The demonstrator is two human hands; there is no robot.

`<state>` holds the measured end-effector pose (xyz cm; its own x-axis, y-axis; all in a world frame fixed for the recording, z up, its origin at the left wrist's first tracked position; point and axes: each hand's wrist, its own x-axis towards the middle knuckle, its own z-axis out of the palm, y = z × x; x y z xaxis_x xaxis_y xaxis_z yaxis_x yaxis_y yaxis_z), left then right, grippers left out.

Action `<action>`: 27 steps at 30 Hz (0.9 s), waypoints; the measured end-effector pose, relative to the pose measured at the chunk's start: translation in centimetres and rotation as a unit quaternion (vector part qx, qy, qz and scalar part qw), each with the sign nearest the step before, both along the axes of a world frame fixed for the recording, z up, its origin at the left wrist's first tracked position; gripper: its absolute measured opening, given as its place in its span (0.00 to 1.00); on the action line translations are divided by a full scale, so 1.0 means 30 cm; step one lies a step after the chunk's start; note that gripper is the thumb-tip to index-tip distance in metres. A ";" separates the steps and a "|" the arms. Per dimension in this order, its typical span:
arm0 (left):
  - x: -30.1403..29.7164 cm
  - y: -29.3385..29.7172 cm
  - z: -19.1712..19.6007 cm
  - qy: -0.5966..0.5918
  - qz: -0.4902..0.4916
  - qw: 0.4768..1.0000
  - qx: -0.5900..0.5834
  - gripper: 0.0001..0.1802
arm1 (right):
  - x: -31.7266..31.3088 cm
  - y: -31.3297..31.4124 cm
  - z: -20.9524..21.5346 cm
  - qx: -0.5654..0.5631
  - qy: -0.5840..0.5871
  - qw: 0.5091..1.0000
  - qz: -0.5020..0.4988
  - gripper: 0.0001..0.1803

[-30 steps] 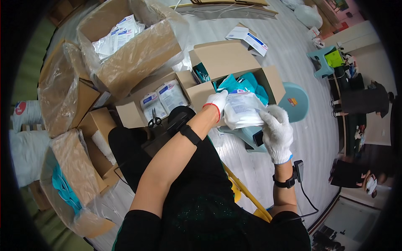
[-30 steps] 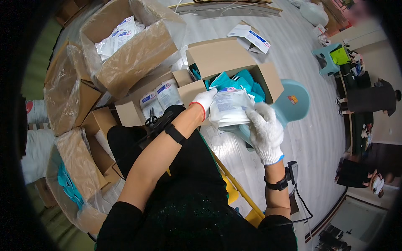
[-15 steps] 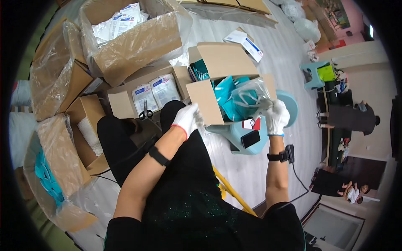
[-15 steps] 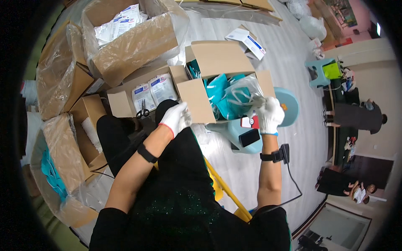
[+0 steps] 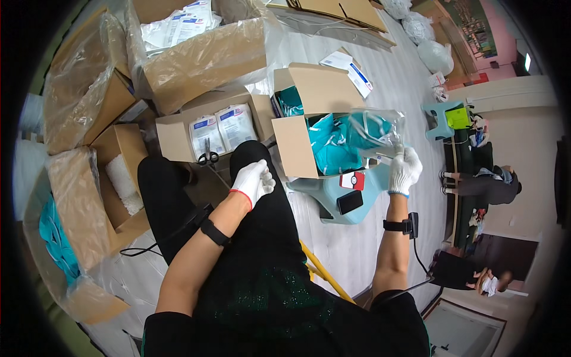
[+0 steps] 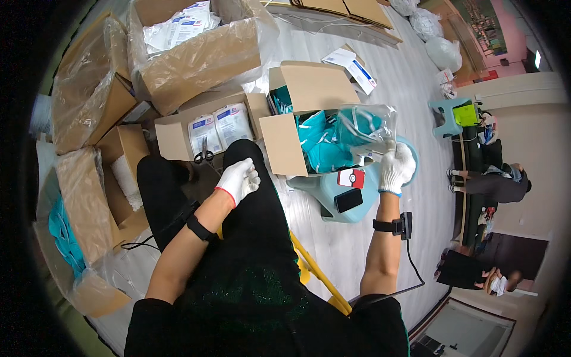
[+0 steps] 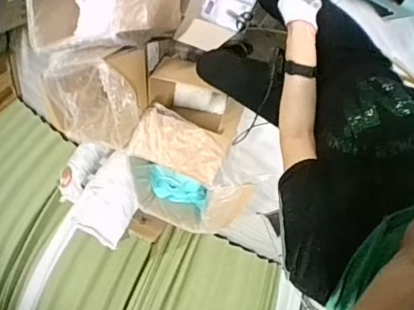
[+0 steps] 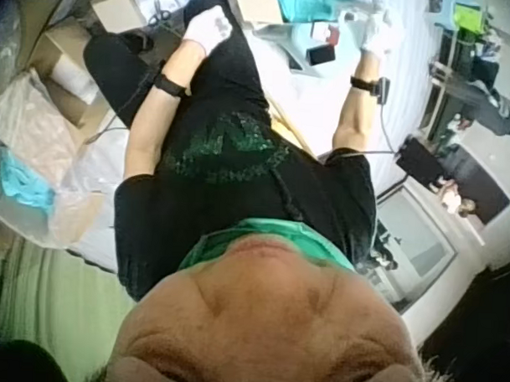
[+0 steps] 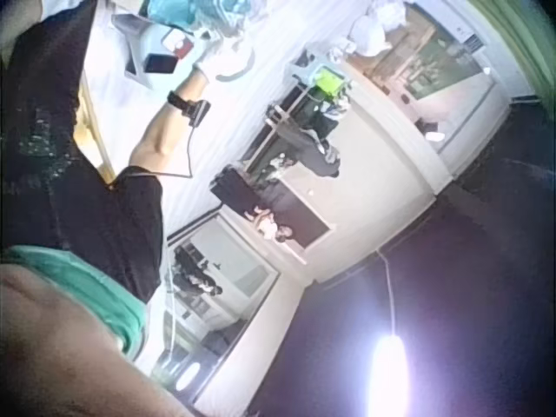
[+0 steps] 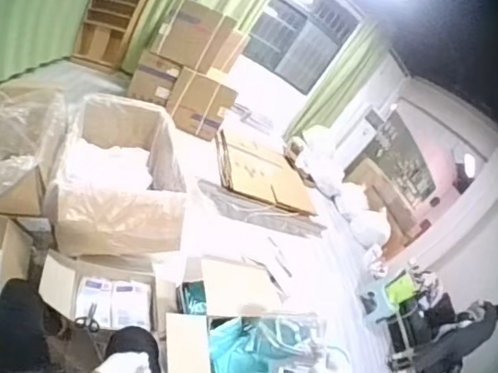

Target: Unpacking and sorting medical mask packages from cardboard boxes.

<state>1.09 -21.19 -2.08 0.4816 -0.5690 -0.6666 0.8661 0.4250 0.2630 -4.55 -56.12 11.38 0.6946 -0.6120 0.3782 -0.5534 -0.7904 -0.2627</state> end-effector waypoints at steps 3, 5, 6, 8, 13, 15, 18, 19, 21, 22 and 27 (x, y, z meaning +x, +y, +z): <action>-0.010 0.008 0.003 -0.014 -0.005 1.000 0.018 0.14 | -0.011 -0.020 -0.005 -0.064 0.097 0.993 0.001 0.15; -0.013 0.007 0.007 -0.020 -0.003 1.000 0.024 0.14 | -0.012 -0.038 -0.002 -0.058 0.047 0.997 -0.006 0.14; -0.014 0.005 0.009 -0.026 -0.004 0.999 0.032 0.14 | -0.010 -0.047 -0.001 -0.050 -0.004 0.999 -0.017 0.14; -0.008 0.001 0.011 -0.029 -0.013 0.999 0.031 0.14 | -0.011 -0.047 0.001 -0.059 0.061 0.996 0.013 0.15; -0.003 -0.018 0.036 -0.056 -0.024 0.997 0.039 0.13 | -0.002 0.000 0.056 -0.081 0.038 0.996 -0.017 0.14; 0.000 -0.026 0.041 -0.040 -0.029 0.998 0.044 0.14 | -0.010 -0.012 0.068 -0.097 0.054 0.994 0.009 0.14; 0.000 -0.031 0.031 -0.040 -0.028 0.998 0.042 0.13 | -0.017 -0.017 0.082 -0.046 -0.033 0.998 -0.034 0.12; 0.001 -0.038 0.035 -0.041 -0.030 0.998 0.041 0.13 | -0.014 -0.027 0.082 -0.054 0.001 0.998 -0.032 0.11; 0.001 -0.056 0.044 -0.034 -0.041 0.997 0.052 0.13 | -0.018 -0.038 0.094 -0.063 0.034 0.997 -0.032 0.11; 0.000 -0.061 0.048 -0.032 -0.041 0.997 0.053 0.13 | -0.026 -0.036 0.104 -0.066 0.014 0.997 -0.041 0.10; 0.005 -0.073 0.064 -0.040 -0.057 0.995 0.067 0.14 | -0.031 -0.032 0.131 -0.037 -0.079 0.995 -0.036 0.11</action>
<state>1.24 -23.39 -0.16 0.4731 -0.5314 -0.7027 0.8810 0.2815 0.3802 -5.48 -57.07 15.31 0.5773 -0.6251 0.5254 -0.5660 -0.7701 -0.2943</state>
